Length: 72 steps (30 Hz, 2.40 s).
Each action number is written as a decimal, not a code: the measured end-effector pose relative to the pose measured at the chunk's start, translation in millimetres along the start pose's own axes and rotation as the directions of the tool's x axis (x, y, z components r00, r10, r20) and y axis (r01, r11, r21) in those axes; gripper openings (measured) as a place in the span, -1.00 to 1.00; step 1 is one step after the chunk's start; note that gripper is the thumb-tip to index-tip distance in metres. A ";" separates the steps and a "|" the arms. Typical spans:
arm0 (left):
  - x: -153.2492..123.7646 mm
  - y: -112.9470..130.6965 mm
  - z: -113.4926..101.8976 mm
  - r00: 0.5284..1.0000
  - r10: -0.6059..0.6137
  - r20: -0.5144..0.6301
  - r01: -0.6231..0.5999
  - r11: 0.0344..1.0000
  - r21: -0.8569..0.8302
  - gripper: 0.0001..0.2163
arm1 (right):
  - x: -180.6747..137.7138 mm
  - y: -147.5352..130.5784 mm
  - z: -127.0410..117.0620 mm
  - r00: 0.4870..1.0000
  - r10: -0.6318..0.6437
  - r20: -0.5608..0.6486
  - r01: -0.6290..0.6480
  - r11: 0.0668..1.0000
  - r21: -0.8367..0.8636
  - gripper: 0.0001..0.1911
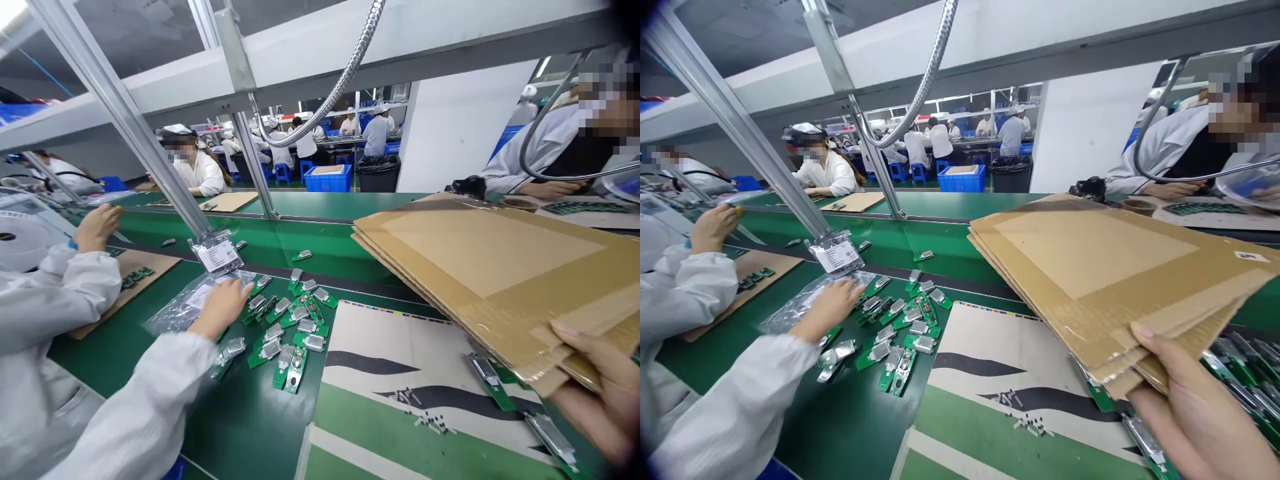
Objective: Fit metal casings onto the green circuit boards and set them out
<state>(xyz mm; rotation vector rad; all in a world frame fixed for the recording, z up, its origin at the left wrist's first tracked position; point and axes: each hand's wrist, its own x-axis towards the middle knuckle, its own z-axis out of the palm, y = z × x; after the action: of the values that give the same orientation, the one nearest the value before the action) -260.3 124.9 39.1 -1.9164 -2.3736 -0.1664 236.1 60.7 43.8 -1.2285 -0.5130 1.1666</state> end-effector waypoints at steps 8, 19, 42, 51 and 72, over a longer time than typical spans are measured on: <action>150.5 133.9 33.9 0.942 0.310 0.126 -0.291 0.945 -0.152 -0.71 | -6.9 10.0 67.9 0.999 0.033 -0.025 -0.027 0.975 0.220 -0.54; 133.3 32.9 29.0 0.955 0.136 0.264 -0.055 0.955 -0.291 -0.75 | 7.5 18.7 63.2 0.998 0.066 0.012 -0.067 0.976 0.205 -0.54; -20.3 224.5 -18.4 0.950 0.247 0.191 0.259 -0.280 -0.924 -0.43 | -29.3 69.8 131.5 0.948 -0.103 0.301 -0.012 0.933 0.358 -0.28; 12.3 209.1 -7.1 0.932 0.162 0.324 0.359 -0.302 -0.883 -0.50 | -25.1 50.0 99.4 0.911 -0.026 0.411 -0.071 0.973 0.218 -0.32; 48.7 202.2 -16.6 0.818 0.310 0.485 0.555 -0.201 -0.808 -0.50 | 57.8 -29.2 25.0 0.953 0.136 0.270 -0.134 0.991 -0.027 -0.81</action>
<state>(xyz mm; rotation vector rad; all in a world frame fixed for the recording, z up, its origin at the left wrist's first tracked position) -72.9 212.0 68.3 -2.0225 -3.0248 -2.8785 249.1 126.1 63.1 -1.1297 -0.6455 1.4622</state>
